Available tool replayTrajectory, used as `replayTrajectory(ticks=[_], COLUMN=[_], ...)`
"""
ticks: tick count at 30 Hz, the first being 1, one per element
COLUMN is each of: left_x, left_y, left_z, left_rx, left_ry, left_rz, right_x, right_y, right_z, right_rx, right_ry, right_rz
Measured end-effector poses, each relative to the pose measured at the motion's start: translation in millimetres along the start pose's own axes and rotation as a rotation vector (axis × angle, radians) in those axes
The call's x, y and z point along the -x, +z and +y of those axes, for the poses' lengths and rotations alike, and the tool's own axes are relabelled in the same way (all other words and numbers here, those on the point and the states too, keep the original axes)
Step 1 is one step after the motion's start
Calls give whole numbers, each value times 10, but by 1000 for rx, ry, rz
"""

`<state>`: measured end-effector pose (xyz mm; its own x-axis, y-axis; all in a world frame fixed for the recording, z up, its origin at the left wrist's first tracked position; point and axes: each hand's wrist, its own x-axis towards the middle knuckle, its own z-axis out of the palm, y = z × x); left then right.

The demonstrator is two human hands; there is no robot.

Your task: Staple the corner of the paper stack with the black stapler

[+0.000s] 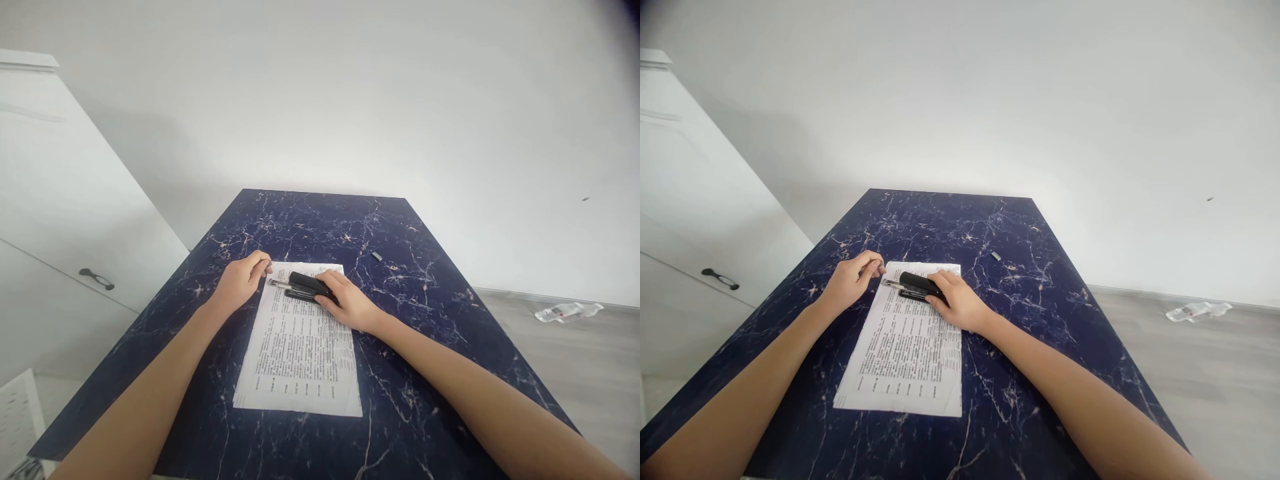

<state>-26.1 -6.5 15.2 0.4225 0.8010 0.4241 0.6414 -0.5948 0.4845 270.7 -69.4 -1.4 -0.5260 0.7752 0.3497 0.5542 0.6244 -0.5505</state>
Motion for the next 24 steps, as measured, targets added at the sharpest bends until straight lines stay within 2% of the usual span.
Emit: replayTrajectory(ticks=[2, 5, 9, 13, 24], left_x=[-5, -9, -10, -12, -22], left_y=[3, 33, 79, 88, 65], left_z=[24, 24, -20, -38, -18], left_rx=[28, 62, 50, 44, 42], left_ry=[-18, 27, 165, 287, 273], left_rz=[-18, -79, -137, -135, -154], right_x=[1, -2, -7, -8, 3], right_y=[4, 3, -6, -13, 3], right_z=[4, 1, -9, -12, 6], right_rx=[-2, 3, 15, 12, 20], right_ry=[-2, -4, 0, -4, -6], right_rz=[2, 3, -4, -2, -3])
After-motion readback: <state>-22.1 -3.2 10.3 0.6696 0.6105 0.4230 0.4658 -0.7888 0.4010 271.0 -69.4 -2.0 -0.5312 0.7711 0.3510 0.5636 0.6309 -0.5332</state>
